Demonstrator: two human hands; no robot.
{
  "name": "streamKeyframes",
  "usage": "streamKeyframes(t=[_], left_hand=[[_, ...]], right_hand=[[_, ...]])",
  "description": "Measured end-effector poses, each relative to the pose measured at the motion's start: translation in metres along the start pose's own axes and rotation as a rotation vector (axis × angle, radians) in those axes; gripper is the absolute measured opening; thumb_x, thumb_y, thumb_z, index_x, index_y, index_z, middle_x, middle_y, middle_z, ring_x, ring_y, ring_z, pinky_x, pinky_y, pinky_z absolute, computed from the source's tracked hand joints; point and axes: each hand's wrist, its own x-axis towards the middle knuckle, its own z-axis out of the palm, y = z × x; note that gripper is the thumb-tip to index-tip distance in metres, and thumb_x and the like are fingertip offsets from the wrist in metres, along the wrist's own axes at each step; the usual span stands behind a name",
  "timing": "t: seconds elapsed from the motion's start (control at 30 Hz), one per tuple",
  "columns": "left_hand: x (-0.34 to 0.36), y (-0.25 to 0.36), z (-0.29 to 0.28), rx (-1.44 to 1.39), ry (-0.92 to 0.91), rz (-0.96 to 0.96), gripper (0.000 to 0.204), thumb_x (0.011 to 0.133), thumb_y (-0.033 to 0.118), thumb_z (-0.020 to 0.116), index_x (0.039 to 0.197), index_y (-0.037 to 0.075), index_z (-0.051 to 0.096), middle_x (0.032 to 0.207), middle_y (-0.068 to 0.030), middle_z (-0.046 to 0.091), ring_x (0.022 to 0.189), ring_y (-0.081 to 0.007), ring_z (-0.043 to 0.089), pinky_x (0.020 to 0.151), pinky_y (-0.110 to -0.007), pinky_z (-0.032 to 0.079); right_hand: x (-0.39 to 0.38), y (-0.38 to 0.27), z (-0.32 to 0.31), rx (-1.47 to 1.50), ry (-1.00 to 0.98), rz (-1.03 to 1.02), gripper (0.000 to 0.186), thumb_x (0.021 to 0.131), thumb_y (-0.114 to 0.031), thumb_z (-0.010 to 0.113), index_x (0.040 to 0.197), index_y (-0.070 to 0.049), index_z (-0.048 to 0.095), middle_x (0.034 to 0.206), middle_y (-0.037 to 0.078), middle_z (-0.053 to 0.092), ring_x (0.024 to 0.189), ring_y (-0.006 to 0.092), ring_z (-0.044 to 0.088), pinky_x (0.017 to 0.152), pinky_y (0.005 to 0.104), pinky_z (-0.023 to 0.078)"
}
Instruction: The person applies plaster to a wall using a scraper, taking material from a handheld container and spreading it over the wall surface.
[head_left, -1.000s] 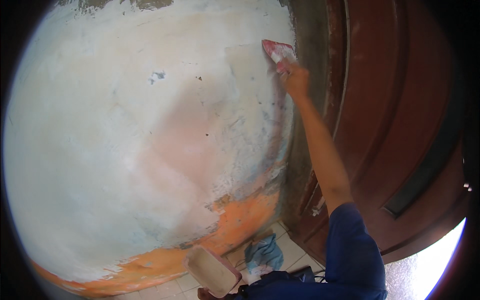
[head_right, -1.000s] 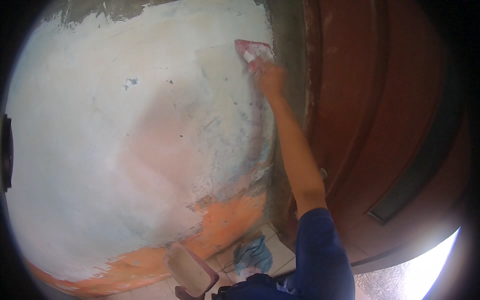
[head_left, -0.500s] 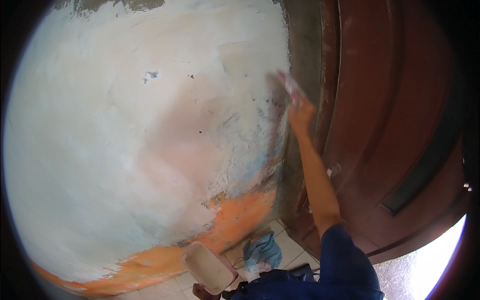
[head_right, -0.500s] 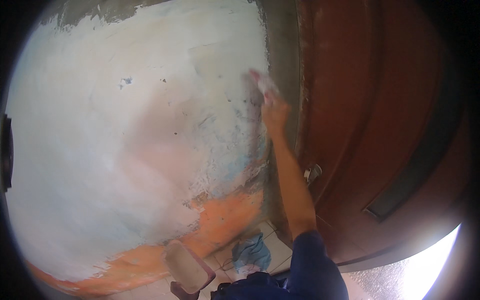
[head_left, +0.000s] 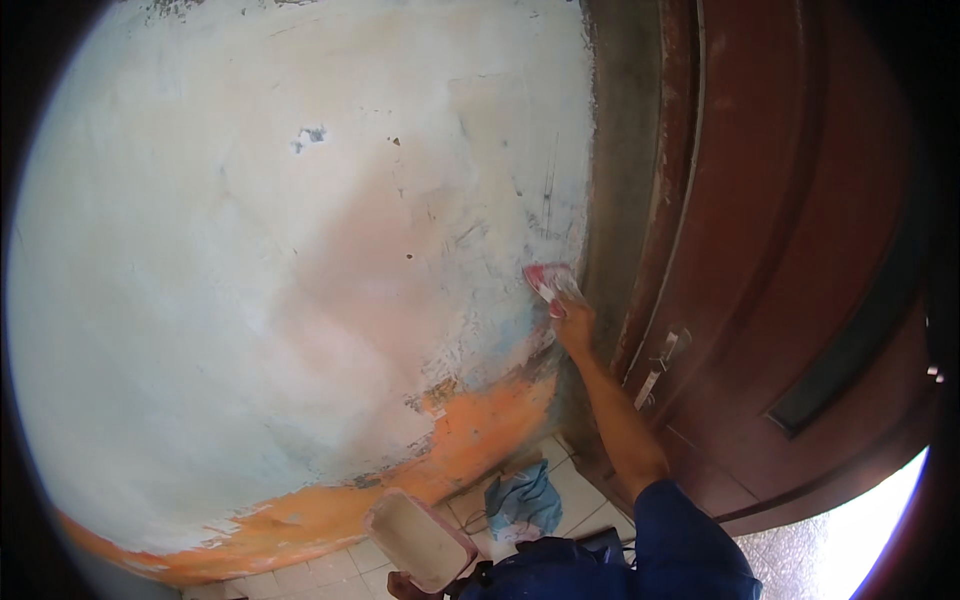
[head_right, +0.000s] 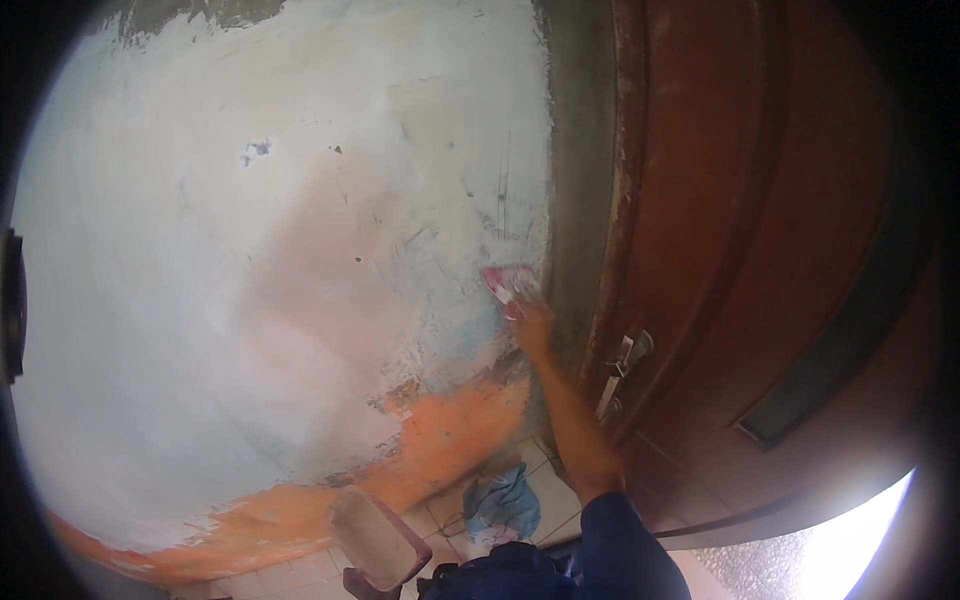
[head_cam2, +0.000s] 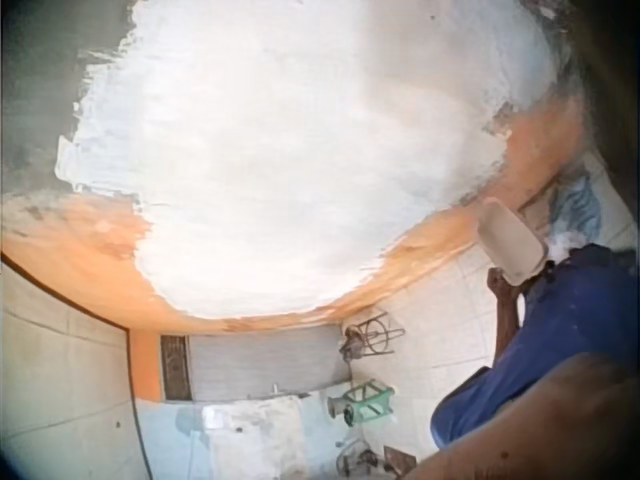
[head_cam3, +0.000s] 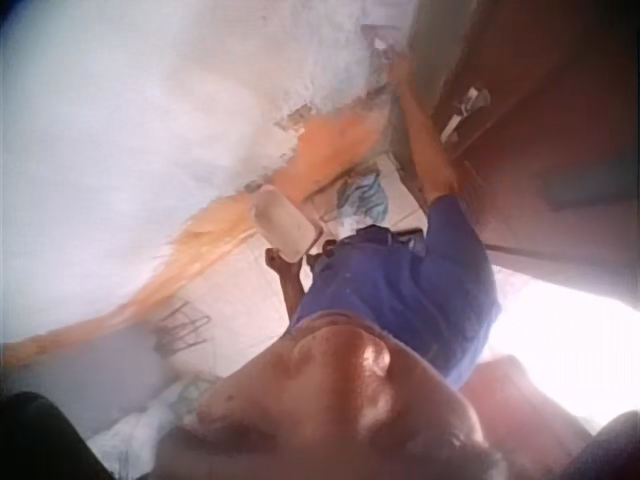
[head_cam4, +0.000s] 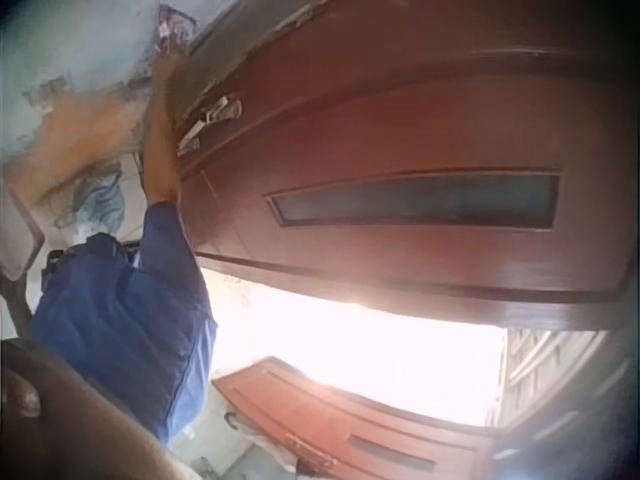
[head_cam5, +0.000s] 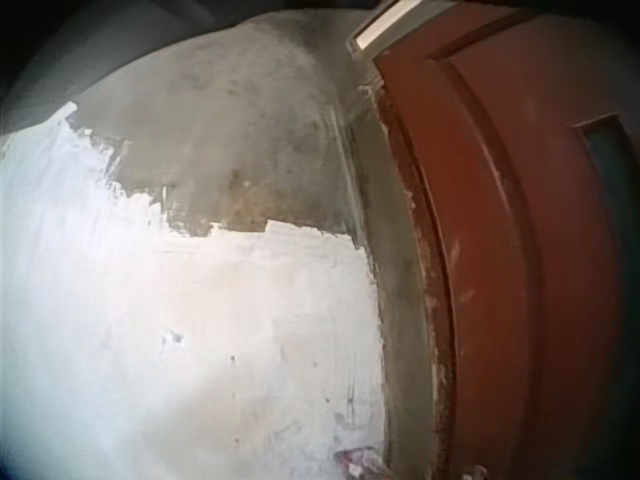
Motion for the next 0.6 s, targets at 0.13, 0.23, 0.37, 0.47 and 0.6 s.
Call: streamKeyframes(t=[0.13, 0.23, 0.37, 0.47, 0.6], left_hand=[[0.017, 0.002, -0.033, -0.174, -0.126, -0.022, 0.049, 0.072, 0.03, 0.045, 0.113, 0.004, 0.053, 0.121, -0.0148, 0.052, 0.115, -0.0325, 0.047, 0.097, -0.054, 0.036], [0.008, 0.003, -0.027, -0.057, -0.047, 0.036, 0.05, 0.072, 0.03, 0.044, 0.113, 0.004, 0.053, 0.122, -0.0152, 0.051, 0.115, -0.0329, 0.046, 0.097, -0.053, 0.037], [-0.007, 0.003, -0.004, 0.148, 0.067, 0.116, 0.051, 0.072, 0.029, 0.045, 0.115, 0.003, 0.052, 0.121, -0.0162, 0.051, 0.114, -0.0332, 0.047, 0.097, -0.052, 0.038], [-0.004, 0.005, -0.022, 0.084, 0.022, 0.128, 0.046, 0.073, 0.029, 0.045, 0.111, 0.003, 0.053, 0.118, -0.0169, 0.052, 0.112, -0.0336, 0.047, 0.096, -0.052, 0.039], [-0.006, -0.013, -0.017, 0.49, 0.041, 0.34, 0.032, 0.077, 0.026, 0.045, 0.099, 0.005, 0.054, 0.112, -0.0169, 0.055, 0.107, -0.0331, 0.05, 0.092, -0.053, 0.043]], right_hand=[[0.038, -0.002, -0.013, 0.023, 0.167, 0.328, 0.029, 0.07, -0.006, 0.064, 0.098, -0.002, 0.066, 0.092, 0.02, 0.063, 0.086, 0.0351, 0.06, 0.076, 0.0392, 0.048], [0.146, -0.016, -0.029, 0.057, 0.346, 0.081, 0.037, 0.065, -0.002, 0.058, 0.102, -0.003, 0.065, 0.086, 0.021, 0.062, 0.078, 0.0347, 0.061, 0.07, 0.0389, 0.049], [0.193, -0.011, -0.02, -0.055, 0.15, 0.01, 0.032, 0.07, -0.009, 0.06, 0.101, -0.005, 0.064, 0.092, 0.019, 0.063, 0.081, 0.0339, 0.061, 0.069, 0.0406, 0.049], [0.12, -0.004, 0.019, -0.123, -0.078, 0.079, 0.037, 0.069, -0.013, 0.06, 0.105, -0.008, 0.063, 0.101, 0.018, 0.062, 0.084, 0.0319, 0.061, 0.071, 0.0395, 0.05], [-0.024, -0.011, 0.022, -0.031, -0.157, -0.066, 0.042, 0.067, -0.008, 0.061, 0.109, -0.006, 0.061, 0.114, 0.02, 0.057, 0.107, 0.0331, 0.054, 0.085, 0.0404, 0.046]])
